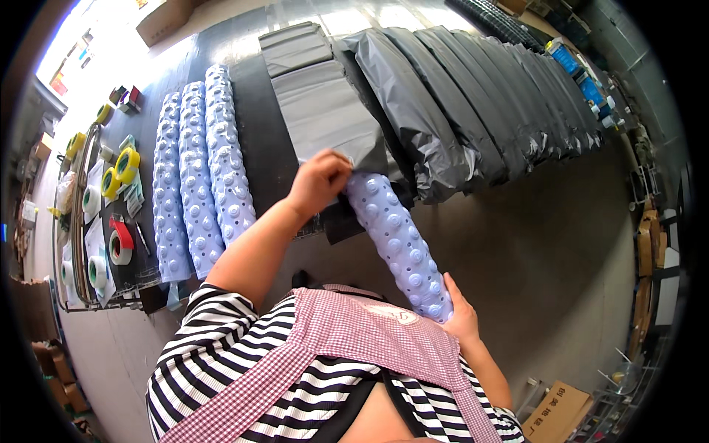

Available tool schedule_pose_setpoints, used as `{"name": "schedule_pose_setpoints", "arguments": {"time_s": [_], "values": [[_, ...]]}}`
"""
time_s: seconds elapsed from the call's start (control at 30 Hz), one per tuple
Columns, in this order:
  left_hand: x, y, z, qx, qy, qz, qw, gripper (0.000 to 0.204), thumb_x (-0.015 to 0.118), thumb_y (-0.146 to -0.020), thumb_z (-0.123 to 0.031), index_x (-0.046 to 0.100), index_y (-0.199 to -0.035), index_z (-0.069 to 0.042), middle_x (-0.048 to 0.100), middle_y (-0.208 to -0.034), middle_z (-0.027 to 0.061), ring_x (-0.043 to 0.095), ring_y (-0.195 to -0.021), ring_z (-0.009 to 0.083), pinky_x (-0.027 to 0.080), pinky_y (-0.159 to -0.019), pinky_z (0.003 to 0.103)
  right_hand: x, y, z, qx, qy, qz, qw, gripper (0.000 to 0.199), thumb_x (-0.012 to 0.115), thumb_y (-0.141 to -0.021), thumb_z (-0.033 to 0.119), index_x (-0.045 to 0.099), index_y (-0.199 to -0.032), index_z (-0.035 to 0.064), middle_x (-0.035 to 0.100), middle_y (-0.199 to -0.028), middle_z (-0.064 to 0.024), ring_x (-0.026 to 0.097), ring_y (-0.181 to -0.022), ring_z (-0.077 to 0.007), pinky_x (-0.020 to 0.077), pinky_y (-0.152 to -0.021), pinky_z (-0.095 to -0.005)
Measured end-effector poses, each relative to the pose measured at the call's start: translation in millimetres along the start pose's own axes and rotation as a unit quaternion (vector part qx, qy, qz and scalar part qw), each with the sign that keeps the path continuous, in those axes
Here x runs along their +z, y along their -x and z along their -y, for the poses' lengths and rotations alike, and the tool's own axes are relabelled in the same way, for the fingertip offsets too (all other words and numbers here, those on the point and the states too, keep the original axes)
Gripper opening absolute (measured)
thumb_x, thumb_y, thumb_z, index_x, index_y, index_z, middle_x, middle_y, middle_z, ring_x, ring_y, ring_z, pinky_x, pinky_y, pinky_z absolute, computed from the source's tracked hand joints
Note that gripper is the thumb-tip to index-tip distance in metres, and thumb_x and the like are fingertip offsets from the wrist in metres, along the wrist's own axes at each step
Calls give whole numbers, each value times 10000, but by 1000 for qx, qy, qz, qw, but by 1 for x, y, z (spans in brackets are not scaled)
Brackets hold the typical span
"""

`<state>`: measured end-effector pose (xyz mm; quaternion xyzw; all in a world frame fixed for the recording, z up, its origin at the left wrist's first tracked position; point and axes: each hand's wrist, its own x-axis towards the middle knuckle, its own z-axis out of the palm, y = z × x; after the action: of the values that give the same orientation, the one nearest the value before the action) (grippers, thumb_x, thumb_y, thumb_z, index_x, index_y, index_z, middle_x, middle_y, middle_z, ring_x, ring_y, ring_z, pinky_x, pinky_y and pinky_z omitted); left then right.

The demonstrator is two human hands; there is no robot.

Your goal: The person inserts blue textured foam rollers into grey plastic sleeves by hand, folds the sleeve ends, and applies white adhesive labels to the exterior of the packaged items.

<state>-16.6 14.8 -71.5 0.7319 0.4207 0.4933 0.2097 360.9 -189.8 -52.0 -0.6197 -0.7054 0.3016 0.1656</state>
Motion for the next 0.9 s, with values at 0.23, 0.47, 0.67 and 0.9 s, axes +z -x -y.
{"name": "schedule_pose_setpoints", "arguments": {"time_s": [0.23,0.47,0.67,0.9], "values": [[-14,-109,37,129,-158,-113,972,67,715,-777,-77,706,-834,-110,700,-1108,108,649,-1022,330,496,-904,417,15,-123,46,-29,-390,116,913,990,884,-681,194,389,-1526,49,544,-1422,-124,519,-1304,-228,393,-1106,-360],[-49,-156,111,-263,473,-262,799,225,638,-1008,-224,622,-1203,-113,673,-935,-16,613,-690,87,483,-567,214,73,-221,145,-126,-105,17,986,1190,851,-764,415,93,-1610,59,530,-1408,-271,540,-1307,-351,415,-1089,-372],[-83,-94,169,-294,511,-255,767,156,612,-1021,-220,630,-1141,-123,661,-856,-21,632,-697,95,525,-589,237,84,-324,141,-64,-237,-3,969,779,745,-855,250,375,-1517,76,627,-1264,-223,649,-1099,-331,494,-956,-407],[-55,-94,154,-331,482,-265,767,157,645,-1003,-223,644,-1098,-98,646,-830,-24,584,-630,95,484,-548,245,81,-460,195,-54,45,-102,992,305,633,-814,193,720,-1083,79,679,-1175,-192,638,-1093,-386,511,-948,-469]]}}
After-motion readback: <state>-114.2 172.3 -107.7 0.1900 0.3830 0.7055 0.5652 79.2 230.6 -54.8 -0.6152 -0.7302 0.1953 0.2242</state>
